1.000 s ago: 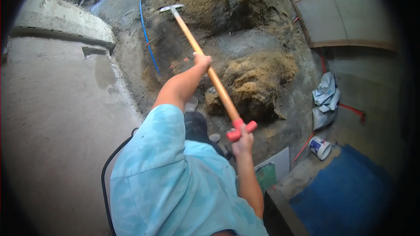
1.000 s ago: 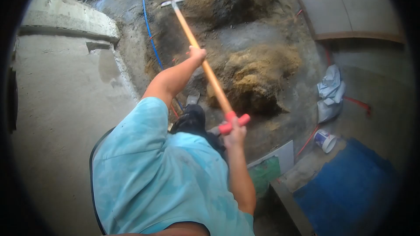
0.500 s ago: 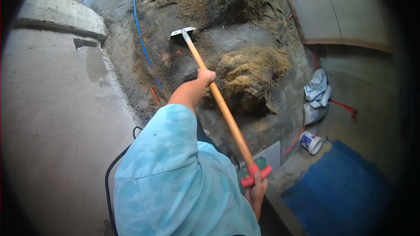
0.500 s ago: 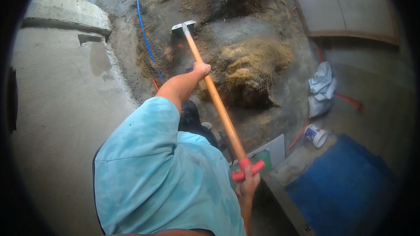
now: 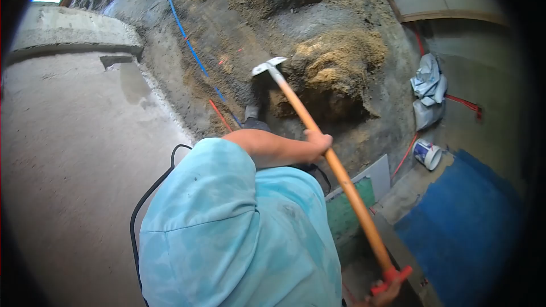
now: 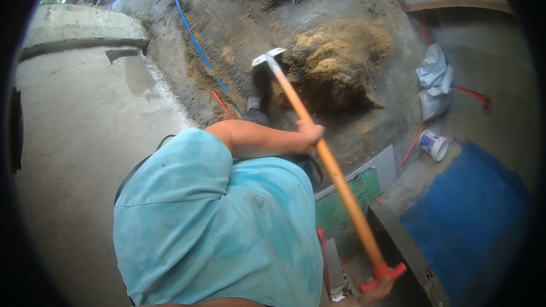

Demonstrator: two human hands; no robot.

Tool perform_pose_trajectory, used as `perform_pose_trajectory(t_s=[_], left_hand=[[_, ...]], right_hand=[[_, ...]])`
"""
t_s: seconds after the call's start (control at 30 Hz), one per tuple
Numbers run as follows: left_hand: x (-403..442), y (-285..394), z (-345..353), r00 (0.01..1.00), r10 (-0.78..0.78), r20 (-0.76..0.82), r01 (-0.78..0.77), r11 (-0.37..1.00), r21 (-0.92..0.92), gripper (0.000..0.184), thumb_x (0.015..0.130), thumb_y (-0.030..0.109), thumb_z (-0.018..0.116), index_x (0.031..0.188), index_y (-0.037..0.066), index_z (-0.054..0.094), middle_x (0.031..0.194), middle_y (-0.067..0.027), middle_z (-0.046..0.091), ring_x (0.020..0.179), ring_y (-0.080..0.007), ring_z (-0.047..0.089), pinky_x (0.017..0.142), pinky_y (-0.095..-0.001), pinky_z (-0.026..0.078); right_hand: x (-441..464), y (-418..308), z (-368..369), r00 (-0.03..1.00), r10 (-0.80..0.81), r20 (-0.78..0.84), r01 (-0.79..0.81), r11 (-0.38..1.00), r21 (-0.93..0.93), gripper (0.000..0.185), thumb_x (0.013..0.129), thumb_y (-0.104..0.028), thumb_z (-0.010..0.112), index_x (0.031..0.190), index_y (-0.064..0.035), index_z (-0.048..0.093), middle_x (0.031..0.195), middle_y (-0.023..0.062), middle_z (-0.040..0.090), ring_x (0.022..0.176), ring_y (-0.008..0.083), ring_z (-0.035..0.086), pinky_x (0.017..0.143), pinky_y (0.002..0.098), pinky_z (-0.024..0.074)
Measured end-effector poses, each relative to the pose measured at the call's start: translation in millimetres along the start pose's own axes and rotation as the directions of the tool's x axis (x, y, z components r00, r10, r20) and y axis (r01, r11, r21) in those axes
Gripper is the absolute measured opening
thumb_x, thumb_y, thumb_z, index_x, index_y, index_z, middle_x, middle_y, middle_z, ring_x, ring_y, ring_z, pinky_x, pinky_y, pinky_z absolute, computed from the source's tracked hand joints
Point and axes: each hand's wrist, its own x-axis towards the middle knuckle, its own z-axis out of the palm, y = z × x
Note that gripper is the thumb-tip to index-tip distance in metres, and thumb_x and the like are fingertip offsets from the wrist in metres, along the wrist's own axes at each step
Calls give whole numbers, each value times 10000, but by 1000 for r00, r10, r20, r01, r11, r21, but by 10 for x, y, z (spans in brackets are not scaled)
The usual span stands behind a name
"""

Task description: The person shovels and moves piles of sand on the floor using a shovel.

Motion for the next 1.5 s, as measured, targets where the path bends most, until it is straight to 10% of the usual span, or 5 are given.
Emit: perform_pose_trajectory(t_s=[0.17, 0.5, 0.67, 1.17, 1.5], left_hand=[[-556, 4, 100, 909, 45, 414, 93, 947, -308, 582, 703, 125, 661, 1087, -30, 252, 961, -184, 461, 851, -279, 562, 676, -386, 521], [1245, 363, -1231, 964, 10, -267, -95, 947, -307, 382, 689, 134, 602, 964, 9, 368, 831, -151, 498, 708, -255, 539, 638, -397, 479], [1906, -128, -1364, 939, 113, -324, -219, 924, -314, 385, 695, 135, 620, 976, -95, 490, 856, -188, 575, 715, -268, 597, 615, -390, 496], [576, -1395, 1122, 988, 123, -93, -145, 950, -276, 576, 706, 193, 611, 1139, -84, 351, 1008, -223, 534, 883, -276, 572, 768, -363, 463], [-1238, -1725, 2393, 886, 310, 346, -156, 900, -408, 209, 822, 143, 537, 947, 5, 444, 871, -114, 504, 780, -251, 554, 714, -365, 502]], right_hand=[[272, -280, -695, 884, -385, 264, 349, 921, 175, 583, 876, -450, 444, 1282, -63, 289, 697, 53, 480, 427, 120, 358, 373, 259, 338], [304, 537, 1724, 798, -26, 603, -230, 910, 344, 485, 850, -166, 539, 1261, -9, 336, 866, 82, 525, 632, 137, 528, 512, 247, 447], [214, 558, 1931, 782, -154, 604, 44, 980, 192, 508, 848, -207, 541, 1260, 0, 331, 864, 69, 531, 561, 111, 509, 488, 233, 448], [1355, 1685, -460, 923, -365, 119, 330, 912, 244, 626, 818, -299, 528, 1298, 47, 325, 867, 80, 518, 524, 90, 421, 452, 195, 338], [2315, 2673, -2348, 742, -648, -174, 670, 724, 163, 719, 785, -421, 532, 1273, 74, 350, 958, 129, 522, 626, 133, 444, 480, 211, 319]])
